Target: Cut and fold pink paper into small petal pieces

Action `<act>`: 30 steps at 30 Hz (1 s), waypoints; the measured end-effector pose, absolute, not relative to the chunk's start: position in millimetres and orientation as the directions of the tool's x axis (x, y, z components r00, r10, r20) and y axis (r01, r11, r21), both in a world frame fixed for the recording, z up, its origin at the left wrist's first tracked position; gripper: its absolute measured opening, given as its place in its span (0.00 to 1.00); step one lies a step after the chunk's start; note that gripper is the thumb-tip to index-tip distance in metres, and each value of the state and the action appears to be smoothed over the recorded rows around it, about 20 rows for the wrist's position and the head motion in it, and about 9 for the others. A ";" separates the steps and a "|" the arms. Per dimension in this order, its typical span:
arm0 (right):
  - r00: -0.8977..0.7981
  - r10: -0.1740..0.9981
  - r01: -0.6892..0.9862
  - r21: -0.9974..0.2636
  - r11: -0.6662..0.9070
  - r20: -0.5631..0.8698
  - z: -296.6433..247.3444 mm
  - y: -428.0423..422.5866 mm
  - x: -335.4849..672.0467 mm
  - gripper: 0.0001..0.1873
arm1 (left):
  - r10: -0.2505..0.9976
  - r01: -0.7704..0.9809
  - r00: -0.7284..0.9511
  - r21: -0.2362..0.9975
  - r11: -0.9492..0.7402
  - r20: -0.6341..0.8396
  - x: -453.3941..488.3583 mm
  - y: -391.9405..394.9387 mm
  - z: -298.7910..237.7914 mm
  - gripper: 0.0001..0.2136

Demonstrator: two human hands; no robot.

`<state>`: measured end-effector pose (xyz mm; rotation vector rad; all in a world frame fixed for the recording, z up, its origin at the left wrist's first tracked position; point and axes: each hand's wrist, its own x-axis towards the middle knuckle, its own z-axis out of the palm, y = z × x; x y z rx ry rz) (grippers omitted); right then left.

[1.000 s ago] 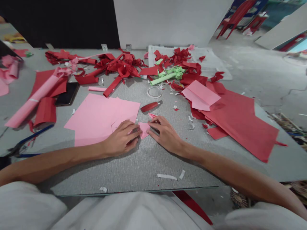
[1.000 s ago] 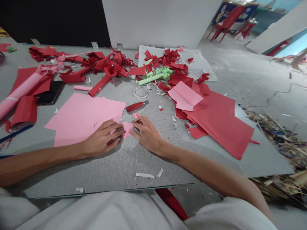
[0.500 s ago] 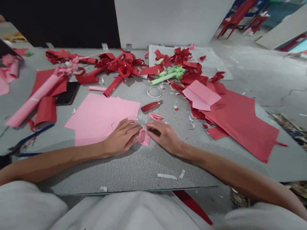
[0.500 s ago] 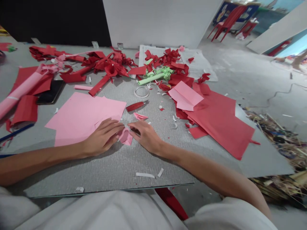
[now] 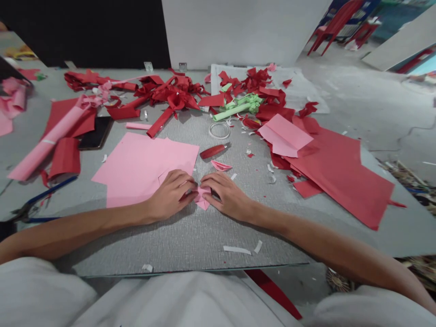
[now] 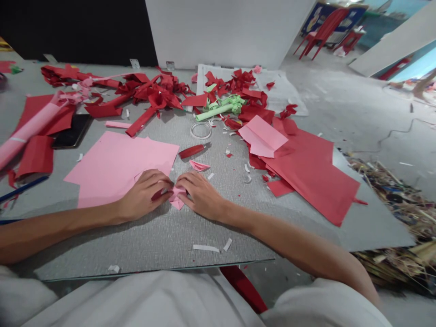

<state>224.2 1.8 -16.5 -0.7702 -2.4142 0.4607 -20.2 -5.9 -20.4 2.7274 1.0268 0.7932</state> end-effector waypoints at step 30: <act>-0.233 0.972 0.230 -0.973 0.016 -0.039 -5.0 3.9 221.2 0.23 | 0.614 0.551 0.662 0.277 -0.788 0.429 -18.0 -5.7 -21.3 0.15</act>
